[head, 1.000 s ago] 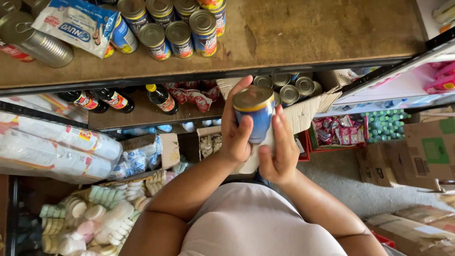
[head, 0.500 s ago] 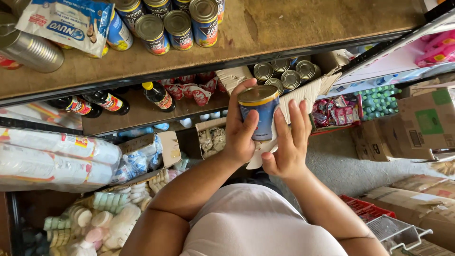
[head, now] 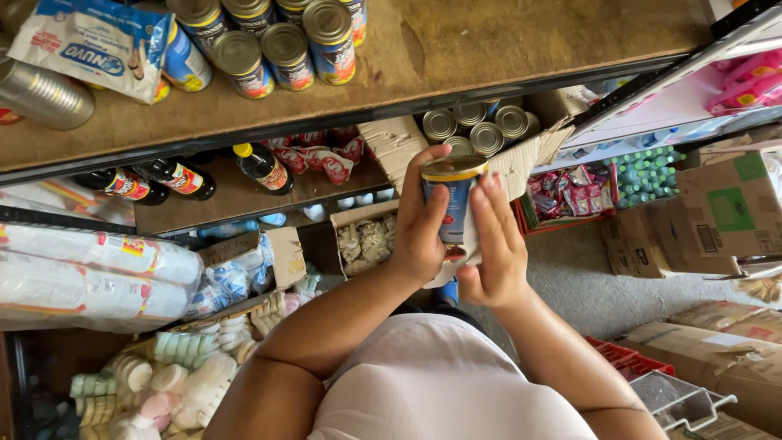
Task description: Wiping dust or residue from individual canned food items using a cloth or tissue.
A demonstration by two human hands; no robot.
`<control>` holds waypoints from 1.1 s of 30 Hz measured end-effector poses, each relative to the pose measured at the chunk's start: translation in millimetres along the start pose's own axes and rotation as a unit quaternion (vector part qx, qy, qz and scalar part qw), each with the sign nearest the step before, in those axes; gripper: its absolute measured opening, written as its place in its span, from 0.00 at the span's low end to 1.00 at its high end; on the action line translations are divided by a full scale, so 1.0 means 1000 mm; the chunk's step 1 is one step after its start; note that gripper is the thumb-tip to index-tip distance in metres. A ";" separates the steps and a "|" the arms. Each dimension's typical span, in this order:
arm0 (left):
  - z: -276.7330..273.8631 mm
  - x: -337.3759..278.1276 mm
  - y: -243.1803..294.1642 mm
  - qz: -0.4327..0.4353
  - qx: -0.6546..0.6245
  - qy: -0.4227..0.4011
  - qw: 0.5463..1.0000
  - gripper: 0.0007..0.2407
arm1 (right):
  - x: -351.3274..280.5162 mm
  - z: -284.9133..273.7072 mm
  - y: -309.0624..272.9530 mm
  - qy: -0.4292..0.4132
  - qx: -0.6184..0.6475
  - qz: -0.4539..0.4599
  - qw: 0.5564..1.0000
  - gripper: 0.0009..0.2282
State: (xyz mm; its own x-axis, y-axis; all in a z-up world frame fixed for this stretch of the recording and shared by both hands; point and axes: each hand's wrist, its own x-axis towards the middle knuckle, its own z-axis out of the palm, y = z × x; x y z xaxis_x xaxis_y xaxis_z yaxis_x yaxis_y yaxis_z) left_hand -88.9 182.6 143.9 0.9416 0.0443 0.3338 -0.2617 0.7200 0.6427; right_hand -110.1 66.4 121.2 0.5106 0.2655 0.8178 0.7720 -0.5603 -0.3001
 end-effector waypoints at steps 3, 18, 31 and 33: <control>0.007 -0.002 -0.018 0.007 0.030 0.003 1.000 0.22 | 0.016 -0.015 0.008 0.006 -0.033 0.008 0.999 0.38; 0.079 0.007 -0.078 0.032 0.045 -0.015 0.998 0.23 | -0.010 -0.080 0.068 0.035 -0.054 -0.031 0.997 0.32; 0.132 0.010 -0.149 0.052 0.080 -0.019 0.995 0.23 | -0.024 -0.146 0.129 0.030 0.019 -0.012 0.999 0.37; 0.136 0.013 -0.157 0.065 0.075 -0.002 0.995 0.23 | -0.031 -0.149 0.130 0.031 0.026 -0.022 0.999 0.36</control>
